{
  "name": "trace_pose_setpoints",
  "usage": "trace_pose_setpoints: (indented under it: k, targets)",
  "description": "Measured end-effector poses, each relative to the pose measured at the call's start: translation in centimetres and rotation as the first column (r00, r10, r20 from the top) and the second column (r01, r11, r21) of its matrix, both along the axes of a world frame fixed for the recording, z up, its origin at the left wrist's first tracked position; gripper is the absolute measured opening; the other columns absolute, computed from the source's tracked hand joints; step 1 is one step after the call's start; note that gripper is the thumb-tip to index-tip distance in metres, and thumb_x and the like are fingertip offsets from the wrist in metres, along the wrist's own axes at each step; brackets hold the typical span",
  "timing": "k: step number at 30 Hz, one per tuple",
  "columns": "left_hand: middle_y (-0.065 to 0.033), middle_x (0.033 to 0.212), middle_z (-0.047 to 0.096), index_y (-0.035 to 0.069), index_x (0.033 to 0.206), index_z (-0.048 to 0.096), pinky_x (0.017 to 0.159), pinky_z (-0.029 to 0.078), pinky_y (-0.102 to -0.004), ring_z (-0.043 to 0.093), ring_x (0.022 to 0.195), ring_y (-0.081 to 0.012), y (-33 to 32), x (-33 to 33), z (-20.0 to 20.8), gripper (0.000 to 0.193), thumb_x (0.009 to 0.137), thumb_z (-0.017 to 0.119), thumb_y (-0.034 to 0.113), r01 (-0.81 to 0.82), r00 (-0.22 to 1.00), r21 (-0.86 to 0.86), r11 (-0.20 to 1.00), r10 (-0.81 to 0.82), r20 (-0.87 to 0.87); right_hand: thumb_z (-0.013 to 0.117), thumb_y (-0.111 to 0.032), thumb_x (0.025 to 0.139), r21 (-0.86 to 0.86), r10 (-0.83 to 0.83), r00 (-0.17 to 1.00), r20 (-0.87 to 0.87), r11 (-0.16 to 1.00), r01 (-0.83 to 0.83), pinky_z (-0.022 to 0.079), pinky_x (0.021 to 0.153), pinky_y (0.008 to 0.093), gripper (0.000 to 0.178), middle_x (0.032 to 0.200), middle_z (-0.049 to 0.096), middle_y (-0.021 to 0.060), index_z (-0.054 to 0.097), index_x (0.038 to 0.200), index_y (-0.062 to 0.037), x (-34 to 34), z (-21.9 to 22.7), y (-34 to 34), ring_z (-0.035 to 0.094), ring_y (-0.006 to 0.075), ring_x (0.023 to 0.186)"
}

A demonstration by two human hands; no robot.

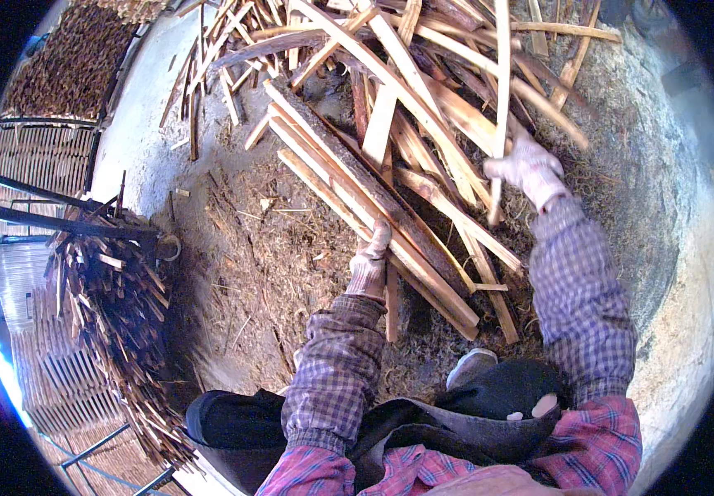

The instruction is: The person uses a pitchfork to gather and move a large pile of thin wooden strips on a concrete floor. They then switch to using their hands to pick up and stack the wood into a neat pile.

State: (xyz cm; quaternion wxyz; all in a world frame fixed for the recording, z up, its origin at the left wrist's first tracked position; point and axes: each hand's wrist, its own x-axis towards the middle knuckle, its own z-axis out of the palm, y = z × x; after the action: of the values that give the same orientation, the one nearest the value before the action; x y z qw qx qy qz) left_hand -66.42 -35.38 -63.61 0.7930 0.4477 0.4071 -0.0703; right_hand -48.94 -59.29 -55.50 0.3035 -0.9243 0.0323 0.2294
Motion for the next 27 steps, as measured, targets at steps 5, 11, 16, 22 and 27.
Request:
trace_pose_setpoints:
  k: [5,11,16,22,27]
  targets:
    - [-0.0081,0.093,0.061,0.002,0.109,0.053,0.075,0.05,-0.0328,0.06,0.081,-0.0215,0.4,-0.7,0.6,0.056,0.075,0.069,0.042,-0.026,0.993,0.024,0.999,0.023,0.118,0.064,-0.046,0.07,-0.367,0.011,0.985,-0.17,0.927,-0.073,0.043,0.092,0.039,0.081,0.115,0.054,0.0214,0.029,0.13,-0.0056,-6.4,1.3,-1.2,0.055,0.0316,0.106]
    - [-0.0085,0.1,0.059,0.002,0.116,0.048,0.075,0.05,-0.0319,0.06,0.082,-0.0203,-0.3,0.0,-0.6,0.062,0.075,0.069,0.043,0.025,0.99,0.0,1.0,-0.025,0.138,0.066,-0.042,0.062,0.016,0.006,1.0,-0.023,1.0,-0.006,0.046,0.083,0.0337,0.054,0.094,0.064,0.0136,0.06,0.106,-0.0103,-10.9,-2.2,-10.3,0.06,0.028,0.092]
    - [-0.0085,0.106,0.058,0.01,0.126,0.04,0.079,0.05,-0.0347,0.059,0.09,-0.0225,0.8,-0.6,-1.1,0.064,0.076,0.07,0.037,-0.001,0.989,-0.059,0.998,0.01,0.15,0.068,-0.039,0.061,0.18,-0.12,0.986,-0.116,0.974,0.14,0.047,0.073,0.033,0.055,0.088,0.064,0.0148,0.061,0.1,-0.0007,-13.3,2.2,-16.2,0.061,0.0238,0.082]
    - [-0.0089,0.11,0.056,0.01,0.129,0.037,0.079,0.05,-0.0357,0.058,0.093,-0.0237,-1.1,-0.1,0.4,0.071,0.075,0.07,0.04,0.036,0.986,-0.053,0.998,-0.026,0.166,0.077,-0.022,0.055,0.29,-0.295,0.896,-0.331,0.872,0.394,0.046,0.073,0.0295,0.058,0.092,0.062,0.0094,0.058,0.105,0.001,-25.4,-1.7,-21.8,0.058,0.021,0.083]
    - [-0.0076,0.107,0.056,0.003,0.123,0.044,0.084,0.045,-0.0316,0.056,0.094,-0.0204,-0.6,-0.5,0.8,0.07,0.074,0.068,0.047,0.06,0.993,0.012,0.998,-0.061,0.097,0.076,-0.023,0.052,-0.132,-0.239,0.913,-0.33,0.97,0.206,0.045,0.082,0.0359,0.08,0.102,0.059,0.0144,0.043,0.122,-0.0024,-25.7,-4.4,-15.4,0.058,0.0222,0.092]
